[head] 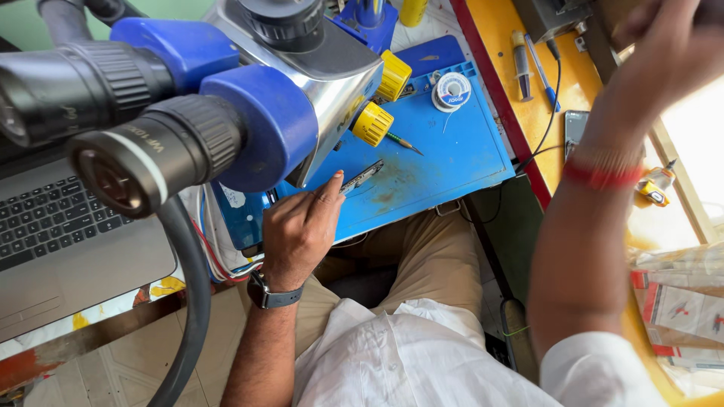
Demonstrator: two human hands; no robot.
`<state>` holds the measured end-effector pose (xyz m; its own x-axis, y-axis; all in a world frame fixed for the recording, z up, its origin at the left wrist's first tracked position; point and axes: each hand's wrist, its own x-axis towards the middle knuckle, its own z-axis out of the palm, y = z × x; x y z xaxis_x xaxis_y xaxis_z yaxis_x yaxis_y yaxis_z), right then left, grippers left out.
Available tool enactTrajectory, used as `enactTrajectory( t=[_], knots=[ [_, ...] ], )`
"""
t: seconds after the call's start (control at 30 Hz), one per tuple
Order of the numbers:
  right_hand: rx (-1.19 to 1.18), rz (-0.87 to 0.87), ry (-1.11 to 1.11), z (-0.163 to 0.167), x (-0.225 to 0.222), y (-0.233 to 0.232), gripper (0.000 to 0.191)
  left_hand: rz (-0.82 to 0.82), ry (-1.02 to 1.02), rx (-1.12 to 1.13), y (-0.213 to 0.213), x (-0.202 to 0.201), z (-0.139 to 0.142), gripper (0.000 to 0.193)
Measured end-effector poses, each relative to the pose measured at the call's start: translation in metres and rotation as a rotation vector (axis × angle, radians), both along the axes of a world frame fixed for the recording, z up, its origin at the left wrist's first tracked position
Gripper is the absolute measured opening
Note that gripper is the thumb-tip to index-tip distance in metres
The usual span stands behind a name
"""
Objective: The person solders a small component onto a phone motherboard at a repair bench, holding the board with one hand and a soldering iron with the other while working under a microscope. They reposition the board and the iron repeatedly and briefly reach to a power supply on the side table before resuming soldering.
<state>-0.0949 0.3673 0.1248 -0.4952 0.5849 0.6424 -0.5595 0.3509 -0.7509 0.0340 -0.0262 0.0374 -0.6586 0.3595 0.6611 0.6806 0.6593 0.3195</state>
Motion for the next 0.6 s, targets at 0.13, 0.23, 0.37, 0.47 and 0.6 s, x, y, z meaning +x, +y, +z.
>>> enactTrajectory(
  t=[0.13,0.23,0.37,0.47,0.6],
  knots=[
    [0.128,0.022,0.042,-0.065,0.114,-0.047,0.020,-0.001,-0.002,-0.001,-0.001,0.000,-0.001,0.042],
    [0.256,0.108,-0.118,-0.099,0.172,-0.081,0.010,0.003,-0.011,-0.020,-0.002,-0.001,-0.002,0.042],
    [0.698,0.147,-0.175,-0.094,0.179,-0.099,0.017,0.019,-0.008,-0.023,-0.002,-0.001,-0.005,0.042],
    [0.874,0.170,-0.113,-0.085,0.173,-0.103,0.021,0.026,-0.021,-0.031,-0.002,-0.002,-0.005,0.043],
    [1.048,0.263,-0.145,-0.086,0.172,-0.099,0.024,0.039,-0.002,-0.040,-0.001,-0.002,-0.006,0.043]
  ],
)
